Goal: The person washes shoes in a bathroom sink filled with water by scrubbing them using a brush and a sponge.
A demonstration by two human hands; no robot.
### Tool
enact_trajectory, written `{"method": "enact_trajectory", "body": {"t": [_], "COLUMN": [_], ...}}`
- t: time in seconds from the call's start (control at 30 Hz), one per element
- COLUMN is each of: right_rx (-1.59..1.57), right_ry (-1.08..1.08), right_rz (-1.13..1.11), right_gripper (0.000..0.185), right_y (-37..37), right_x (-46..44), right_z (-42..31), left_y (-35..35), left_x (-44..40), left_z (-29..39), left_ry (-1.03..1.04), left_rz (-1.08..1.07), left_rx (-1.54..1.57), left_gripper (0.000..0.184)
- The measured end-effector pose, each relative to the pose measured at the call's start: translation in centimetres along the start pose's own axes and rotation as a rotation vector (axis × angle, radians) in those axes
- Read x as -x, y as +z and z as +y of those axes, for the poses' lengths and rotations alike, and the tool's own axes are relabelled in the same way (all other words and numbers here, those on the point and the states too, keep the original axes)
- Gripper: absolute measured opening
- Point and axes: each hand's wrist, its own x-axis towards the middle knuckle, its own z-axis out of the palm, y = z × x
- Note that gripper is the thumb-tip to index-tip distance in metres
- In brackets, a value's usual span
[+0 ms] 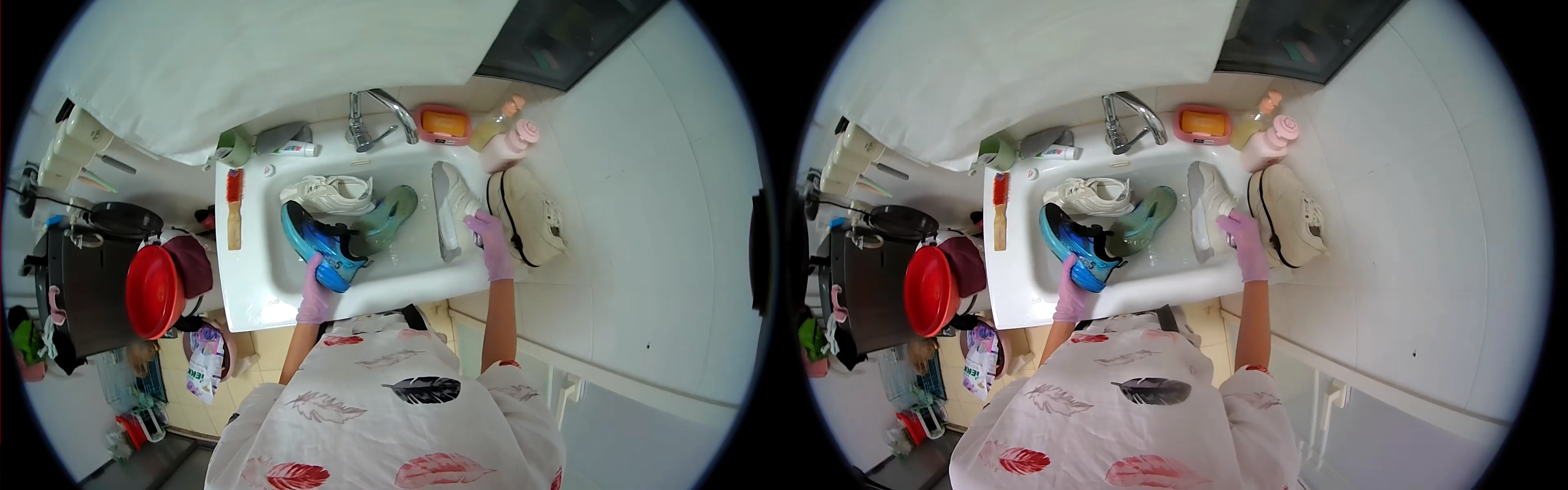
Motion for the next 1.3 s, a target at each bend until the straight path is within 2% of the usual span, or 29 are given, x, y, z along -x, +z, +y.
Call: {"method": "enact_trajectory", "body": {"t": [0.07,0.2,0.27,0.4,0.47,0.6,0.7,0.77,0.8,0.9,0.97,1.0,1.1,1.17,1.3], "right_rx": [0.001,0.090,0.375,0.413,0.455,0.471,0.288,0.459,0.459,0.351,0.239,0.239,0.221,0.157,0.380], "right_ry": [-0.063,-0.050,-0.147,-0.223,-0.196,-0.160,-0.264,-0.076,-0.077,-0.069,0.111,0.112,-0.011,-0.225,-0.239], "right_rz": [0.005,-0.041,0.022,0.005,0.045,0.078,0.114,0.055,0.058,0.064,-0.047,-0.046,-0.013,0.081,0.185], "right_gripper": [0.013,0.015,0.020,0.020,0.022,0.023,0.023,0.022,0.022,0.022,0.023,0.023,0.023,0.023,0.023], "right_y": [-0.2,0.4,1.4,2.8,3.2,3.8,3.5,2.8,2.8,2.8,2.6,2.8,3.6,3.8,3.0], "right_x": [0.2,-1.2,-2.8,-4.5,-4.4,-4.5,-5.3,-6.0,-6.1,-6.1,-5.8,-5.7,-5.7,-6.3,-5.0], "right_z": [-0.8,0.1,2.8,6.6,7.4,7.8,7.6,7.2,7.3,7.5,7.4,7.2,7.5,8.2,3.7], "left_y": [-0.2,0.2,0.7,0.2,0.8,0.1,-0.2,-0.1,-0.3,-0.8,-0.5,-0.5,-0.6,-0.8,0.2], "left_x": [-0.7,-0.9,-0.5,-0.4,0.0,-0.1,-0.2,0.0,-0.3,-0.7,-0.7,-0.7,-0.6,-0.7,-0.3], "left_z": [-0.3,-0.3,-0.3,-0.1,0.0,0.0,-0.1,0.0,0.0,-0.1,0.0,0.0,0.1,0.2,0.6], "left_ry": [-0.006,-0.044,-0.041,-0.024,-0.039,-0.034,-0.028,-0.038,-0.040,-0.051,-0.058,-0.059,-0.047,-0.051,-0.075], "left_rz": [-0.012,-0.021,-0.039,-0.001,0.044,0.044,0.023,0.033,0.031,-0.017,-0.038,-0.038,-0.022,-0.003,0.016], "left_rx": [-0.015,-0.031,-0.072,-0.116,-0.075,-0.063,-0.075,-0.069,-0.069,-0.062,-0.036,-0.036,-0.057,-0.086,-0.070], "left_gripper": [0.060,0.060,0.060,0.059,0.053,0.052,0.058,0.059,0.059,0.059,0.056,0.056,0.056,0.055,0.054]}}
